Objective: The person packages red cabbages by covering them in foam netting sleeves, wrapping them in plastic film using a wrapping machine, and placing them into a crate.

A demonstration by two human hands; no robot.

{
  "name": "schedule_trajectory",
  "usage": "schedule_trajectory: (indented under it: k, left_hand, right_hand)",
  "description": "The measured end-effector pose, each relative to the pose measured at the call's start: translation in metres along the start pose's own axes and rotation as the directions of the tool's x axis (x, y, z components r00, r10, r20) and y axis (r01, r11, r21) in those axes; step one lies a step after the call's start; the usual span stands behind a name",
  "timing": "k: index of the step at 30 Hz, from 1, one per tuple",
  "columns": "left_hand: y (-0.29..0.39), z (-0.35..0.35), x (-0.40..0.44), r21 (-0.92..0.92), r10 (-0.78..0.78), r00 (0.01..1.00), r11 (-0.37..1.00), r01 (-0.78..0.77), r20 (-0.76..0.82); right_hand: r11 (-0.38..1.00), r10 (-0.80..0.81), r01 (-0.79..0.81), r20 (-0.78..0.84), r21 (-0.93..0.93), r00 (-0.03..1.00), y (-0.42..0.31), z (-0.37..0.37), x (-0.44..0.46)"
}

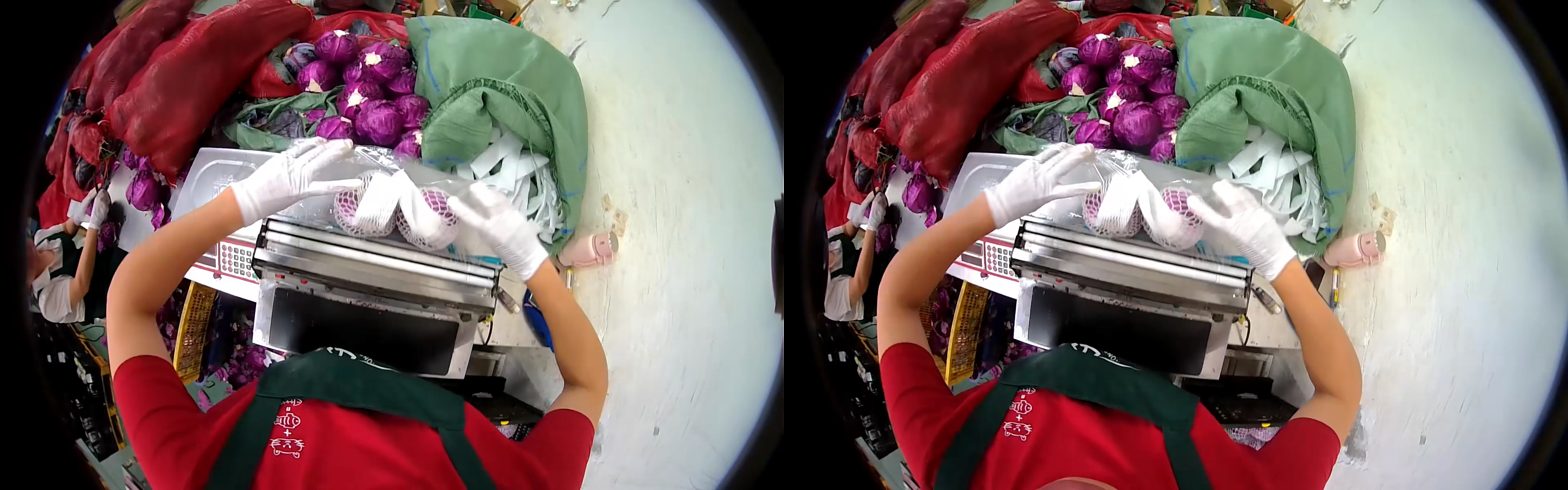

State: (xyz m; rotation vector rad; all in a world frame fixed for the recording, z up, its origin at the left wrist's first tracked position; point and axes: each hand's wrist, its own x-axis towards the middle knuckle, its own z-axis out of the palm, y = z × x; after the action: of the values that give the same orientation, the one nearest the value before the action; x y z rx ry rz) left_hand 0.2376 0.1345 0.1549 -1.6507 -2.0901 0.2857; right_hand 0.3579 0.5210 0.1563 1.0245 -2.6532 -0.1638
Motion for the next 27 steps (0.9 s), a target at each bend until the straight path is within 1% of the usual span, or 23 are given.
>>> schedule_trajectory:
  k: [2, 4, 6, 7, 8, 9, 10, 11, 12, 14, 15, 16, 17, 18, 19, 20, 21, 22, 23, 24, 25, 26, 27]
  left_hand:
    - [-0.003, 0.045, 0.006, -0.15, 0.006, 1.0, 0.989, -0.008, -0.02]
    - [0.011, 0.059, 0.019, -0.459, -0.173, 0.983, 0.87, 0.182, 0.062]
    - [0.019, 0.075, 0.027, -0.535, -0.219, 0.976, 0.824, 0.185, 0.001]
    - [0.027, 0.078, 0.029, -0.724, -0.363, 0.906, 0.563, 0.399, 0.218]
    - [0.029, 0.078, 0.033, -0.79, -0.422, 0.789, 0.229, 0.569, 0.447]
    - [0.033, 0.083, 0.029, -0.79, -0.419, 0.79, 0.231, 0.569, 0.447]
    - [0.039, 0.092, 0.021, -0.9, -0.398, 0.825, -0.001, 0.436, 0.401]
    - [0.043, 0.097, 0.017, -0.934, -0.399, 0.849, -0.234, 0.27, 0.345]
    - [0.048, 0.094, 0.015, -0.932, -0.406, 0.844, -0.243, 0.27, 0.351]
    - [0.048, 0.067, 0.018, -0.504, -0.141, 0.78, -0.828, 0.245, 0.61]
    - [0.046, 0.047, 0.024, -0.166, 0.027, 0.734, -0.968, 0.189, 0.679]
    - [0.04, 0.032, 0.03, -0.108, 0.151, 0.82, -0.962, 0.25, 0.552]
    - [0.045, 0.027, 0.029, -0.113, 0.141, 0.773, -0.958, 0.265, 0.619]
    - [0.051, 0.025, 0.027, -0.121, 0.122, 0.723, -0.954, 0.275, 0.68]
    - [0.049, 0.041, 0.023, -0.197, 0.151, 0.698, -0.899, 0.392, 0.7]
    - [0.047, 0.046, 0.024, -0.303, 0.06, 0.639, -0.844, 0.442, 0.767]
    - [0.037, 0.041, 0.023, -0.375, 0.0, 0.546, -0.728, 0.574, 0.838]
    - [0.027, 0.037, 0.021, -0.402, -0.079, 0.447, -0.596, 0.695, 0.891]
    - [0.018, 0.033, 0.021, -0.438, -0.348, 0.345, -0.239, 0.867, 0.872]
    - [0.011, 0.031, 0.014, -0.439, -0.366, 0.335, -0.249, 0.864, 0.868]
    - [0.002, 0.031, 0.001, -0.61, -0.552, 0.541, 0.072, 0.789, 0.634]
    - [-0.005, 0.031, -0.011, -0.643, -0.61, 0.72, 0.412, 0.645, 0.33]
    - [-0.008, 0.029, -0.017, -0.533, -0.534, 0.846, 0.712, 0.456, 0.011]
  right_hand:
    - [0.985, 0.079, -0.088, 0.067, 0.148, 0.995, 0.006, 0.053, 0.004]
    - [0.85, 0.21, -0.14, -0.084, 0.508, 0.974, -0.001, 0.069, 0.015]
    - [0.769, 0.299, -0.219, -0.037, 0.6, 0.953, -0.006, 0.078, 0.025]
    - [0.587, 0.4, -0.334, 0.095, 0.737, 0.911, -0.006, 0.076, 0.026]
    - [0.375, 0.464, -0.429, 0.234, 0.822, 0.854, -0.003, 0.073, 0.03]
    - [0.32, 0.449, -0.367, 0.201, 0.874, 0.87, -0.003, 0.079, 0.028]
    - [0.314, 0.452, -0.371, 0.206, 0.874, 0.868, -0.004, 0.082, 0.023]
    - [0.165, 0.435, -0.359, 0.259, 0.919, 0.862, -0.005, 0.081, 0.02]
    - [0.008, 0.405, -0.347, 0.314, 0.938, 0.859, -0.01, 0.073, 0.021]
    - [-0.393, 0.211, -0.536, 0.64, 0.747, 0.739, -0.025, 0.04, 0.027]
    - [-0.689, 0.074, -0.458, 0.683, 0.562, 0.727, -0.028, 0.038, 0.027]
    - [-0.888, -0.074, -0.356, 0.675, 0.29, 0.734, -0.029, 0.035, 0.03]
    - [-0.93, -0.142, -0.331, 0.676, 0.158, 0.723, -0.032, 0.026, 0.039]
    - [-0.919, -0.148, -0.35, 0.666, 0.18, 0.731, -0.031, 0.029, 0.037]
    - [-0.846, -0.122, -0.457, 0.735, 0.274, 0.666, -0.028, 0.038, 0.032]
    - [-0.754, -0.075, -0.556, 0.795, 0.351, 0.603, -0.023, 0.041, 0.031]
    - [-0.736, -0.074, -0.564, 0.783, 0.375, 0.618, -0.018, 0.035, 0.035]
    - [-0.483, 0.092, -0.735, 0.863, 0.476, 0.498, -0.012, 0.026, 0.038]
    - [-0.33, 0.191, -0.801, 0.867, 0.499, 0.461, -0.013, 0.02, 0.036]
    - [-0.174, 0.288, -0.862, 0.861, 0.477, 0.418, -0.013, 0.014, 0.035]
    - [0.253, 0.547, -0.736, 0.535, 0.628, 0.644, -0.018, 0.01, 0.026]
    - [0.66, 0.576, -0.527, 0.091, 0.536, 0.813, -0.021, 0.008, 0.018]
    - [0.901, 0.322, -0.285, -0.065, 0.326, 0.944, -0.017, 0.01, 0.012]
